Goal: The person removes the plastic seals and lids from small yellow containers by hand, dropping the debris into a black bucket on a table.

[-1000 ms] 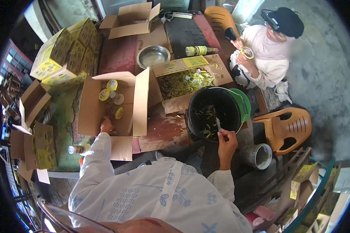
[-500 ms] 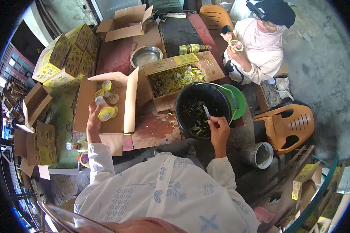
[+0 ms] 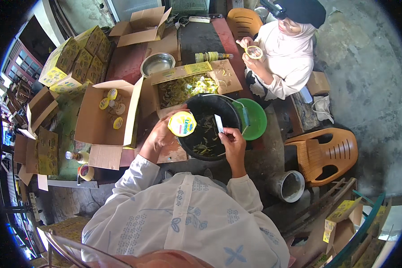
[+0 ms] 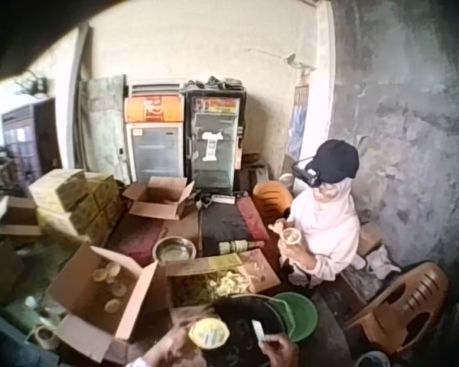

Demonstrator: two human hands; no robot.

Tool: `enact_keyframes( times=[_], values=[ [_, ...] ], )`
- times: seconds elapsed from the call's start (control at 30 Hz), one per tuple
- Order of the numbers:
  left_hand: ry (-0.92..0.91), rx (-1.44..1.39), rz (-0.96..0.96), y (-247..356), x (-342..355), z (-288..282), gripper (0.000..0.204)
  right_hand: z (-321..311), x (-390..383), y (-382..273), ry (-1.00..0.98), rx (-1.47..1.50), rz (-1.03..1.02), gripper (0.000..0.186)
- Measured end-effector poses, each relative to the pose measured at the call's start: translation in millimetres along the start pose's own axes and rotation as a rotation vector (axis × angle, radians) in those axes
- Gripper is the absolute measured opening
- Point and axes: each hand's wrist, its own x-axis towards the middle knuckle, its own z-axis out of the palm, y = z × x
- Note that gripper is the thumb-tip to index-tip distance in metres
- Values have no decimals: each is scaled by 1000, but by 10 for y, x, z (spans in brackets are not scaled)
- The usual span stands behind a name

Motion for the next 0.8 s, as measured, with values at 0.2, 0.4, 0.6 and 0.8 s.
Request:
enact_keyframes(
  times=[0.2, 0.4, 0.6, 0.8],
  values=[
    [-233, -294, -122, -391, 43, 160, 46, -161, -26, 120, -86, 83, 5, 18],
    [-74, 35, -112, -673, 24, 430, 66, -358, 49, 195, -159, 20, -156, 14],
    [127, 920, 195, -931, 44, 435, 67, -499, 161, -1, -193, -128, -300, 11],
    [237, 1458, 613, -1028, -8, 434, 84, -483, 196, -97, -176, -311, -394, 12]
  ],
)
